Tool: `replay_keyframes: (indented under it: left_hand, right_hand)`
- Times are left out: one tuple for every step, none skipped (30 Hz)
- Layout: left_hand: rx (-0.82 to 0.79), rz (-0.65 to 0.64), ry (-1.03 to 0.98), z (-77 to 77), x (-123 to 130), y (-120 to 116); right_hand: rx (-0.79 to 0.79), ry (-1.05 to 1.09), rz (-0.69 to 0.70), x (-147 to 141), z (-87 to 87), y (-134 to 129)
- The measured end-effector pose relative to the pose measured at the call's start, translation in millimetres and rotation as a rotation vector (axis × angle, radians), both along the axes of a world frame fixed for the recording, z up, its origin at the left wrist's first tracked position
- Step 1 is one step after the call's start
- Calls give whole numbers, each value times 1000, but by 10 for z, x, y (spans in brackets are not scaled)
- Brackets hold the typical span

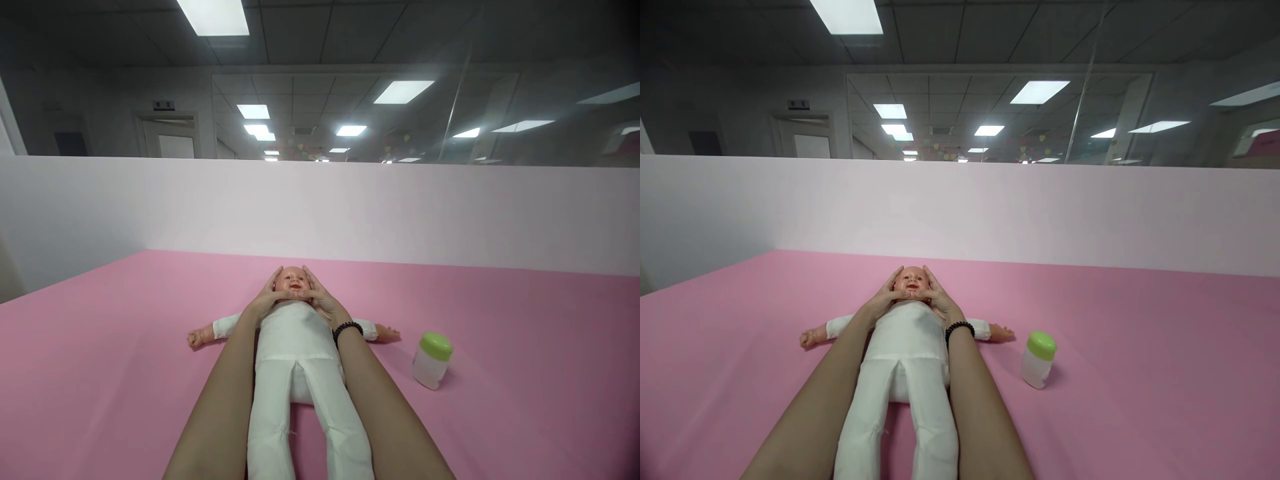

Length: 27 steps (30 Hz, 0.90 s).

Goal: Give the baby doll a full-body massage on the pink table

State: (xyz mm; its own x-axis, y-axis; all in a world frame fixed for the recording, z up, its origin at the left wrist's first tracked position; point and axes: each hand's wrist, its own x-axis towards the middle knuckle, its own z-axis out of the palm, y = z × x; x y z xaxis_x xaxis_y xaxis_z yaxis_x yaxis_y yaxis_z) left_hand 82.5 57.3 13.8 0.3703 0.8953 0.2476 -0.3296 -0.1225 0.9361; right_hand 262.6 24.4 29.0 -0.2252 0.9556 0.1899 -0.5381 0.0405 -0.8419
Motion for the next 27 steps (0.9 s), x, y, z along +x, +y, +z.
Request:
replay_keyframes:
  left_hand:
    - [-6,-7,-9,9,0,-4]
    - [-14,-12,-16,18,1,-10]
    - [-20,-15,-23,26,1,-16]
    - [-23,-17,-29,33,2,-24]
    - [-23,-19,-33,37,2,-31]
    - [-22,-27,-34,38,2,-36]
    - [-19,-34,-34,37,1,-40]
    - [-16,-39,-30,34,0,-40]
    - [-12,-40,-24,29,-1,-38]
    - [-8,-35,-15,24,-2,-34]
    - [-3,-25,-8,19,-3,-27]
    - [3,-12,-4,14,-3,-20]
    - [9,-2,0,10,-3,-13]
    - [14,3,3,7,-2,-7]
    - [16,4,8,5,-2,-2]
    - [16,4,14,2,-2,3]
    - [15,6,20,-1,-3,6]
    - [16,6,23,-4,-4,8]
    - [18,6,22,-7,-7,10]
    - [20,6,18,-10,-9,11]
    - [22,6,13,-13,-11,11]
    - [22,7,9,-15,-11,11]
    - [18,5,3,-16,-9,10]
    - [13,3,-6,-17,-3,11]
    - [7,2,-18,-18,6,15]
    - [-1,0,-32,-19,18,22]
    - [-12,1,-48,-20,33,33]
  right_hand:
    - [-1,4,8,3,1,10]
    - [-2,10,17,5,2,19]
    - [-2,17,24,6,4,24]
    - [-1,23,31,7,7,26]
    - [1,28,36,7,9,23]
    - [2,32,38,7,12,17]
    - [0,33,37,7,14,8]
    - [-4,31,32,7,15,-2]
    - [-6,25,25,8,14,-13]
    - [-5,15,18,8,11,-21]
    - [-1,4,12,8,5,-26]
    - [8,-7,8,7,-1,-27]
    - [18,-16,4,5,-9,-23]
    - [28,-26,0,2,-18,-14]
    - [35,-31,-4,-1,-27,-1]
    - [38,-32,-8,-5,-37,17]
    - [38,-29,-11,-9,-47,37]
    - [35,-22,-13,-12,-58,58]
    - [33,-11,-16,-15,-70,80]
    - [34,-1,-21,-17,-83,100]
    - [39,4,-26,-17,-96,119]
    - [45,3,-31,-17,-109,136]
    - [52,-2,-34,-17,-120,150]
    - [58,-6,-35,-18,-128,162]
    - [61,-7,-33,-20,-133,172]
    - [60,-3,-32,-25,-135,182]
    - [57,3,-33,-32,-132,191]
